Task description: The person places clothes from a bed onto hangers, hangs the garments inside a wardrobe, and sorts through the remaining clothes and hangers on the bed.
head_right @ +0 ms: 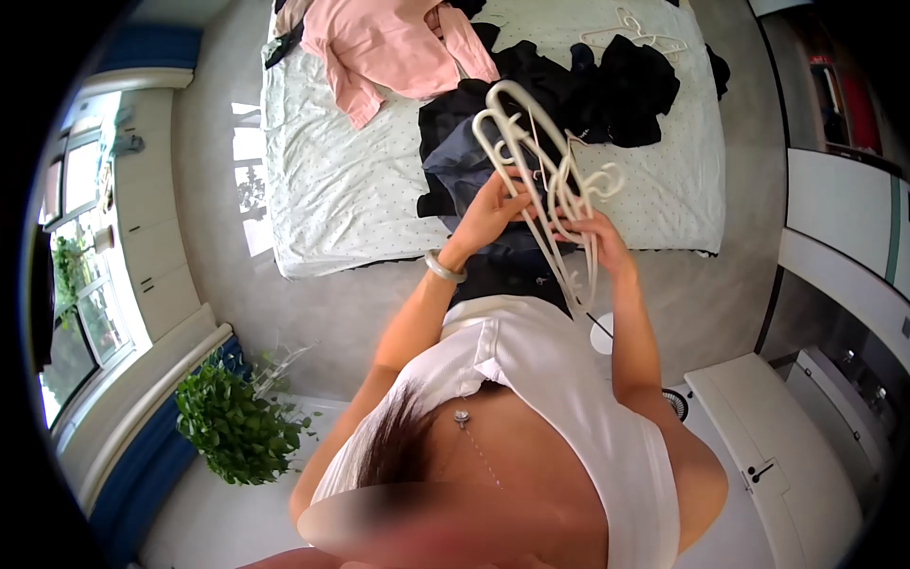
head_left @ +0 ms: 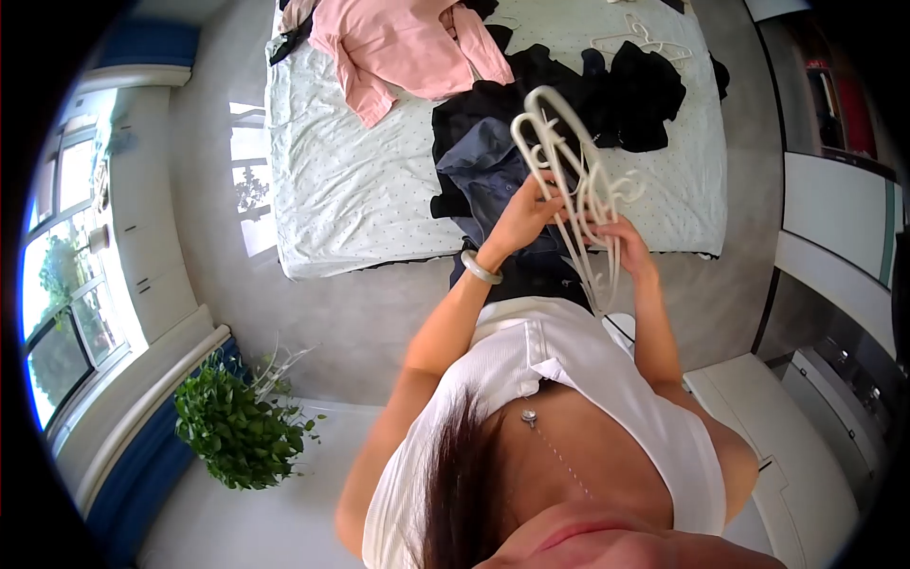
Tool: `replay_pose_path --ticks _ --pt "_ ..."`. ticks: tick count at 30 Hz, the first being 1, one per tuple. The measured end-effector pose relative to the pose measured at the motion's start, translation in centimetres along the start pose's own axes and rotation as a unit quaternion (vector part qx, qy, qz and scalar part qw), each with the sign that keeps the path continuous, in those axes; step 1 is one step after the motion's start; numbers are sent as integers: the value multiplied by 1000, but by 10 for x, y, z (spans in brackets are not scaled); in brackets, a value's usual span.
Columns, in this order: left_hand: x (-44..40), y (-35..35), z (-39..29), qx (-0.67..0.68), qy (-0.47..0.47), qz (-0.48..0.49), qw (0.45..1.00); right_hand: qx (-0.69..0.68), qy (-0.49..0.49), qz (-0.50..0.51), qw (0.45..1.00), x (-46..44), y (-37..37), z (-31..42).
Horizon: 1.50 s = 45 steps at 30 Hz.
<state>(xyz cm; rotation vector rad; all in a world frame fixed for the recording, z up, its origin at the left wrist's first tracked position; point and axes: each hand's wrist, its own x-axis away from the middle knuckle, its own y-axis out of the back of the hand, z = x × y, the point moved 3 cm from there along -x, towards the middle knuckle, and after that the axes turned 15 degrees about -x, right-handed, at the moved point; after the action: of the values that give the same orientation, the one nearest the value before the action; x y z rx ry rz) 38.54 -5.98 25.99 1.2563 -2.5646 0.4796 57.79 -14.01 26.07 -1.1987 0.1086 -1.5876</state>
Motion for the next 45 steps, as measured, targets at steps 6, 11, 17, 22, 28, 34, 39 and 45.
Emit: replay_pose_path --ticks 6,11,17,22,28,34,39,45 --pt "46 23 38 -339 58 -42 938 49 -36 -66 996 4 112 -18" --pt "85 48 56 -290 124 -85 945 -87 110 -287 948 -74 265 21" --pt "110 39 63 -288 184 -141 929 -145 164 -408 887 -156 278 72" --pt "124 34 64 -235 199 -213 927 -101 -26 -359 928 -228 236 -19" --pt "140 24 55 -229 212 -256 915 -323 -193 -317 871 -264 181 -88" --pt "143 22 66 -222 185 -272 918 -470 41 -76 878 -238 83 87" --pt "135 18 62 -226 166 -262 923 -429 17 297 853 -135 26 190" --pt "123 23 50 -286 153 -220 920 -141 125 363 912 -5 -10 216"
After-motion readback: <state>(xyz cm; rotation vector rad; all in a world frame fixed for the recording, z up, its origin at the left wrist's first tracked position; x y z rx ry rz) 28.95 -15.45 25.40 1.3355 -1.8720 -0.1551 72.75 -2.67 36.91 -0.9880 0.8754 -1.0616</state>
